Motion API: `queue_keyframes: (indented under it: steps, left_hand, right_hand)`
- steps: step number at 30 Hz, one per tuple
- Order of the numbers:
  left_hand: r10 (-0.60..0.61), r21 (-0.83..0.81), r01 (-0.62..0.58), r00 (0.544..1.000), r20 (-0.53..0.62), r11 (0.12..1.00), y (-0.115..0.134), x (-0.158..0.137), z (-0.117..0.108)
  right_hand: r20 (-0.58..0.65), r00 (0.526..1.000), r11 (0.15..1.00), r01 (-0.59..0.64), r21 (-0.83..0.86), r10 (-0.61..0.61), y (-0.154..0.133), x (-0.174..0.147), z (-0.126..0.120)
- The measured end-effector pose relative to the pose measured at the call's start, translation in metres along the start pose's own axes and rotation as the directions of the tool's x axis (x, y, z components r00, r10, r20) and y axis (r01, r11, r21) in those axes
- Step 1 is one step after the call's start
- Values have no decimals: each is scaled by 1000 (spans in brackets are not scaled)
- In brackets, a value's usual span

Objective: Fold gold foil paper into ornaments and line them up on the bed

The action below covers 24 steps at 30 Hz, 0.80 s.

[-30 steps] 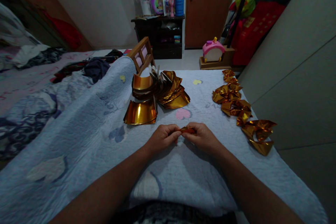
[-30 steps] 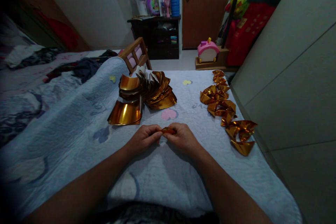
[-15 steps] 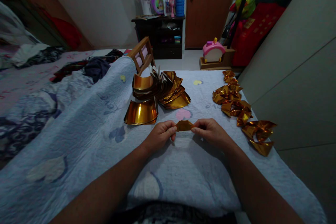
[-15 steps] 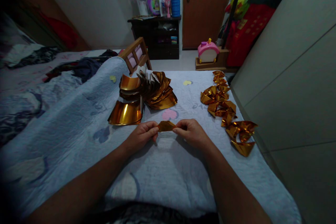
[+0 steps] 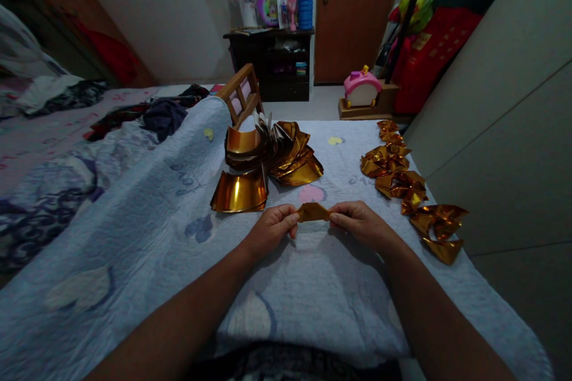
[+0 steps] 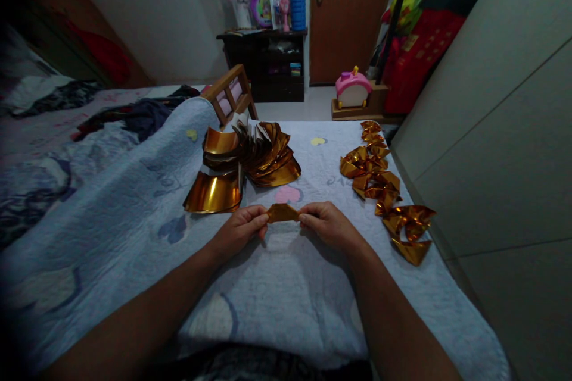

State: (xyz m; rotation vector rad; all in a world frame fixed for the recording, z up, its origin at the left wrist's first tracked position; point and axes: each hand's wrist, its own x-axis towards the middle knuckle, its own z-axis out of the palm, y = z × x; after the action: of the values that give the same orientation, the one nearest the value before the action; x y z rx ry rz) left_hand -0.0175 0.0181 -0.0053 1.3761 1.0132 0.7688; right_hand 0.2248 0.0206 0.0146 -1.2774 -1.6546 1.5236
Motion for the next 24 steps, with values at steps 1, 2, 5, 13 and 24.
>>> queue_keyframes:
  steps: [1, 2, 5, 13, 24]
  left_hand:
    - [-7, 0, 7, 1000, 1, 1000, 0, 0, 0]
    - [-13, -1, 13, 1000, 1, 1000, -1, 1, 0]
    - [-26, -14, 26, 1000, -5, 1000, -1, 1, 0]
    - [-51, -62, 50, 999, -18, 997, 4, -1, 3]
    - [-20, 6, 20, 1000, -8, 1000, 3, -1, 5]
  right_hand:
    - [1, 1000, 1000, -7, -6, 7, 0, 0, 0]
    - [-3, 1000, 1000, -11, -16, 11, -1, 0, 0]
    - [-36, 999, 999, -3, -51, 1, 1, 0, 1]
    - [-41, 999, 999, 18, -37, -20, 4, 2, 3]
    - [-28, 995, 984, 94, 151, -91, 9, 7, 20]
